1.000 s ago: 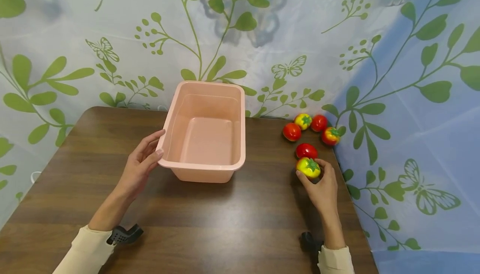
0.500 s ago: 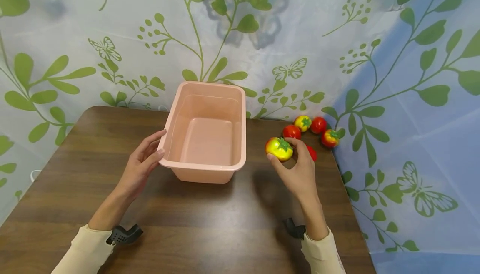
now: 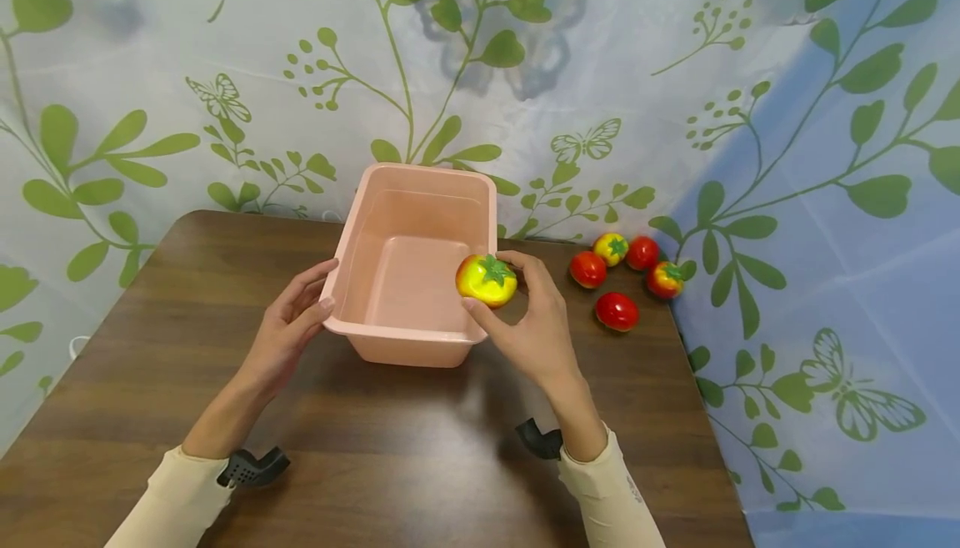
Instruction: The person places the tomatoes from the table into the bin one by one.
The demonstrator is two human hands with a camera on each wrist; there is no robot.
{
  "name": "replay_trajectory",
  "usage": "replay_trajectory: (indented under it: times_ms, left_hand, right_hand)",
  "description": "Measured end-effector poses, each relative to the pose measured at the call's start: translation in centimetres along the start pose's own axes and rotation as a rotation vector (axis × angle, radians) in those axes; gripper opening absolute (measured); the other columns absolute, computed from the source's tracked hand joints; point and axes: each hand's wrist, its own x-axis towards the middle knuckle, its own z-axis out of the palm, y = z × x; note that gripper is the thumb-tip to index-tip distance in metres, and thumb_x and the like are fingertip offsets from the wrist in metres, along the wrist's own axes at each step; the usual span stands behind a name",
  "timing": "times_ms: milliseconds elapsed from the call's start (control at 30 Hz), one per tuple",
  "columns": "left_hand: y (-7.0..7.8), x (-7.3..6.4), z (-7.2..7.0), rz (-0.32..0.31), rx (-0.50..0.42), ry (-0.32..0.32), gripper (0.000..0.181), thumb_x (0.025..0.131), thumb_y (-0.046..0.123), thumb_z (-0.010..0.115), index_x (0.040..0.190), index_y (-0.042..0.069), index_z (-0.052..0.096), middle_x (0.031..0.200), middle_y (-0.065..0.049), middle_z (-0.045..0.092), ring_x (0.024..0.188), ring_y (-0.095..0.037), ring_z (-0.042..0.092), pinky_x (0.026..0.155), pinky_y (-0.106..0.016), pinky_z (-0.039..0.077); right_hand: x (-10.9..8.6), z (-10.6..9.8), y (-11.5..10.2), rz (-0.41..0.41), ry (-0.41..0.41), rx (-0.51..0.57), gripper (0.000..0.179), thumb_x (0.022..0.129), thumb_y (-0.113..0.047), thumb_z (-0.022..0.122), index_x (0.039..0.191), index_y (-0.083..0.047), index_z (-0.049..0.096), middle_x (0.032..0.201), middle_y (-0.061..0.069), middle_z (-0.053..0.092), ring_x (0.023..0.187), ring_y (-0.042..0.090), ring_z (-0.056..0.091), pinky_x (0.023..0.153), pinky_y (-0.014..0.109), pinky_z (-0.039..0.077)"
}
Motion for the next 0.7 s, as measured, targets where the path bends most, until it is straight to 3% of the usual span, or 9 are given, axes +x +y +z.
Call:
replay_trajectory:
  times_ms: [100, 367, 700]
  left_hand:
    - [-0.1, 0.0, 0.0, -0.001, 0.0, 0.004, 0.056, 0.111, 0.014, 0.06, 0.164, 0.018, 0.044, 0.162, -0.025, 0.048, 0.137, -0.012, 0.062, 0.104, -0.021, 0.057]
    - [-0.1, 0.1, 0.1, -0.008, 0.0, 0.007, 0.056, 0.111, 0.014, 0.06, 0.164, 0.02, 0.044, 0.162, -0.023, 0.049, 0.146, -0.029, 0.057, 0.105, -0.024, 0.057]
    - [0.1, 0.1, 0.1, -0.016, 0.004, 0.009, 0.056, 0.111, 0.015, 0.06, 0.164, 0.021, 0.044, 0.162, -0.019, 0.05, 0.146, -0.029, 0.057, 0.105, -0.024, 0.057]
  right_hand:
    - [0.0, 0.8, -0.2, -0.017, -0.037, 0.005, 0.068, 0.086, -0.032, 0.092, 0.144, -0.019, 0.059, 0.139, -0.004, 0.065, 0.12, 0.013, 0.064, 0.105, 0.016, 0.053]
    - [-0.1, 1.5, -0.1, -0.021, -0.075, 0.008, 0.07, 0.084, -0.033, 0.093, 0.143, -0.022, 0.058, 0.138, -0.005, 0.065, 0.118, 0.012, 0.064, 0.105, 0.023, 0.055]
    - [-0.1, 1.7, -0.1, -0.017, -0.099, -0.006, 0.07, 0.084, -0.034, 0.093, 0.144, -0.022, 0.058, 0.139, -0.004, 0.065, 0.119, 0.012, 0.063, 0.105, 0.033, 0.057]
